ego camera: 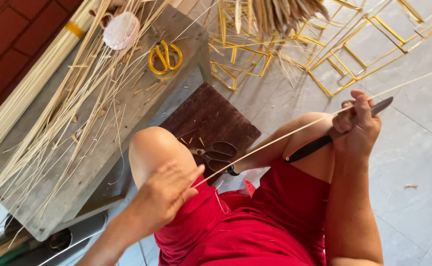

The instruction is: The person sits on the floor and uses a knife to shave and split thin rattan strips, drawing the blade along the strip to remove the outer layer and separate the material. They work one strip at a time on their lap, with scissors and a pile of rattan on a nearby workbench.

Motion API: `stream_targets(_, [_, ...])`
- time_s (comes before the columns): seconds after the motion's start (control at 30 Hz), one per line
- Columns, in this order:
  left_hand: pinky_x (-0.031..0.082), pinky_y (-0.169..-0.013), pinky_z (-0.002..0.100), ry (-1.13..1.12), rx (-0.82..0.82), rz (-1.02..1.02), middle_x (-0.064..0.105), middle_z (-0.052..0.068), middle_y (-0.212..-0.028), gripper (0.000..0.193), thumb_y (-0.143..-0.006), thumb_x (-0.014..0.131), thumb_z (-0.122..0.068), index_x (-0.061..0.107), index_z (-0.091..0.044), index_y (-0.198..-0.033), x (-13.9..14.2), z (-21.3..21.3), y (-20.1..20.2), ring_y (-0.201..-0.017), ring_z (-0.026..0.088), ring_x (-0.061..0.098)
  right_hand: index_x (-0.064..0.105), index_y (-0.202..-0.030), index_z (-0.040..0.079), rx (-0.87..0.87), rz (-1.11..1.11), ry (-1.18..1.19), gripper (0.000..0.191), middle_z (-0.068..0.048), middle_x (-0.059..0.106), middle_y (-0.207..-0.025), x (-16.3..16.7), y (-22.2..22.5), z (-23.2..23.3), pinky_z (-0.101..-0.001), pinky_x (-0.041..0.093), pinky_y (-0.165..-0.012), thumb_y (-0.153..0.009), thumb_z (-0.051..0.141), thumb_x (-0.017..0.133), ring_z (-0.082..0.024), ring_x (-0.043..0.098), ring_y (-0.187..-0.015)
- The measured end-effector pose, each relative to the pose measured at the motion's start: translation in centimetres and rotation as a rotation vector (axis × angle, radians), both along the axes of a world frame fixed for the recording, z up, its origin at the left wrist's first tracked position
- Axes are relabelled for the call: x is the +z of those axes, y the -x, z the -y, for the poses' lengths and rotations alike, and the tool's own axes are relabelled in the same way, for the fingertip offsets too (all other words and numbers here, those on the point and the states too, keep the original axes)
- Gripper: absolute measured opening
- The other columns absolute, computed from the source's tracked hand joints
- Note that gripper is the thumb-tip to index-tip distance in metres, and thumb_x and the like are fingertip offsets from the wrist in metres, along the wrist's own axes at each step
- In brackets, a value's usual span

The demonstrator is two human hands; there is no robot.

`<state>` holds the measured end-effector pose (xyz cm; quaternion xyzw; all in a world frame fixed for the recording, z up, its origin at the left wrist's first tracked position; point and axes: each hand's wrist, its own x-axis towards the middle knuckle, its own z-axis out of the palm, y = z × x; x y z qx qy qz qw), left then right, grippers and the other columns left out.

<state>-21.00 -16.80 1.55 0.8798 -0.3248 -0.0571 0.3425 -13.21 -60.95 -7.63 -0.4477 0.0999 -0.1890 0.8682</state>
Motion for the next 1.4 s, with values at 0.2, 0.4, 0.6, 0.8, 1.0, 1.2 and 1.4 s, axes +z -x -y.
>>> stream_targets(0.2, [0.058, -0.070, 0.034, -0.143, 0.018, -0.488, 0.075, 0.005, -0.079, 0.034, -0.095, 0.063, -0.019, 0.067, -0.014, -0.129, -1.7, -1.0, 1.4, -0.071, 0.019, 0.073, 0.062, -0.123, 0.005, -0.083, 0.002, -0.046, 0.021, -0.007, 0.062, -0.092, -0.4, -0.1, 3.5, -0.0266, 0.031, -0.051, -0.116, 0.025, 0.063, -0.009, 0.039, -0.056])
stream_targets(0.4, [0.052, -0.046, 0.026, -0.055, 0.306, -0.749, 0.069, 0.002, -0.059, 0.035, -0.094, 0.059, -0.014, 0.078, -0.017, -0.124, -0.6, -4.7, 1.9, -0.047, 0.009, 0.063, 0.057, -0.128, 0.001, -0.209, 0.081, 0.062, 0.028, -0.005, 0.052, -0.084, 1.2, 1.6, 9.2, -0.0258, 0.027, -0.048, -0.122, 0.027, 0.058, -0.009, 0.039, -0.056])
stream_targets(0.6, [0.038, -0.037, 0.021, 0.245, 0.328, -0.886, 0.066, 0.000, -0.062, 0.029, -0.102, 0.054, -0.014, 0.076, -0.011, -0.120, -1.6, 1.7, 2.7, -0.039, 0.005, 0.047, 0.062, -0.136, -0.001, 0.079, -0.106, 0.196, 0.042, -0.001, 0.063, -0.087, 4.6, 2.3, 3.9, -0.0219, 0.026, -0.040, -0.116, 0.035, 0.052, -0.004, 0.039, -0.049])
stream_targets(0.8, [0.053, -0.055, 0.026, 0.312, 0.106, -0.537, 0.072, 0.008, -0.079, 0.029, -0.103, 0.054, -0.010, 0.068, -0.011, -0.129, -3.5, 8.9, -0.9, -0.059, 0.009, 0.065, 0.071, -0.108, 0.006, 0.584, -0.299, 0.241, 0.020, -0.003, 0.065, -0.076, 0.0, 4.8, -7.3, -0.0187, 0.028, -0.037, -0.102, 0.021, 0.059, -0.003, 0.043, -0.046])
stream_targets(1.0, [0.061, -0.074, 0.030, 0.148, 0.129, -0.314, 0.079, 0.010, -0.102, 0.027, -0.097, 0.063, -0.013, 0.070, -0.011, -0.124, -1.6, 5.7, -1.2, -0.083, 0.017, 0.079, 0.065, -0.109, 0.010, 0.237, -0.093, 0.203, 0.016, -0.002, 0.058, -0.079, -0.9, 3.0, 0.5, -0.0259, 0.035, -0.045, -0.112, 0.025, 0.060, -0.010, 0.048, -0.055])
stream_targets(1.2, [0.057, -0.064, 0.034, -0.054, 0.508, -0.334, 0.080, 0.005, -0.091, 0.019, -0.092, 0.070, -0.021, 0.078, -0.015, -0.107, 3.3, -1.3, 0.8, -0.069, 0.022, 0.072, 0.060, -0.104, 0.010, 0.148, -0.137, 0.006, 0.028, -0.003, 0.063, -0.087, -1.4, 2.4, 10.1, -0.0225, 0.024, -0.047, -0.124, 0.027, 0.051, -0.007, 0.035, -0.052])
stream_targets(1.4, [0.056, -0.067, 0.038, 0.051, 0.300, -0.007, 0.076, 0.010, -0.092, 0.015, -0.094, 0.071, -0.023, 0.078, -0.014, -0.103, 2.5, 2.2, -1.0, -0.080, 0.029, 0.073, 0.066, -0.125, 0.007, 0.390, -0.099, 0.075, 0.030, -0.003, 0.064, -0.083, -0.5, 3.2, 1.4, -0.0219, 0.027, -0.041, -0.113, 0.032, 0.053, -0.006, 0.037, -0.046])
